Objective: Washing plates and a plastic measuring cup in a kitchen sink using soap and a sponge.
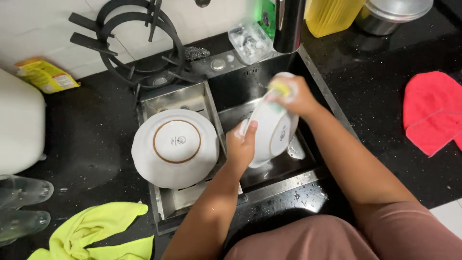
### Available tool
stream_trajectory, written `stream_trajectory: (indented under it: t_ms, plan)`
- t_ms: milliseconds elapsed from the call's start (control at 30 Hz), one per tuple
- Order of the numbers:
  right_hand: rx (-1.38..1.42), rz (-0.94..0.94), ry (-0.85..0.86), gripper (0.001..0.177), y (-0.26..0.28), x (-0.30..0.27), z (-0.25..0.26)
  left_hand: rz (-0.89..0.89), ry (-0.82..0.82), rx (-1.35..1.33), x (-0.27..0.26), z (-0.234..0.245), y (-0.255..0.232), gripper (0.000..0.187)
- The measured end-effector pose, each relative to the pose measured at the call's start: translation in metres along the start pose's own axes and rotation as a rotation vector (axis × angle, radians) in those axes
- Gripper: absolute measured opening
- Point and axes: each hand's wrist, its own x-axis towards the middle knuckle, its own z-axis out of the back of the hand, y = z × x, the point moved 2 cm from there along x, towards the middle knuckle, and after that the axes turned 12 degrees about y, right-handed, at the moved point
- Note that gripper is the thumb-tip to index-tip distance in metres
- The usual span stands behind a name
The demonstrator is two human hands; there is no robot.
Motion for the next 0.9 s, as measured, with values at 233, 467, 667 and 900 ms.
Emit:
stream_trajectory:
  t_ms: [233, 467, 667, 900]
  plan:
    - [0.376, -0.494, -0.158, 0.026, -0.002, 0.004, 0.017, 0.011, 0.026, -0.046, 0.006, -0.004, 0.018, 0.039]
    - [0.047, -0.006, 0.006, 0.023, 0.003, -0.008, 0.001, -0.041, 0.023, 0.039, -0.003, -0.002, -0.007, 0.037]
    - [0.540, -0.627, -0.222, 0.017, -0.024, -0.015, 0.011, -0.016, -0.011, -0.041, 0.006, -0.002, 0.003, 0.037]
    - [-0.108, -0.052, 0.038, 0.025, 0.020, 0.003, 0.003, -0.023, 0.045, 0.068, 0.001, -0.005, 0.003, 0.036]
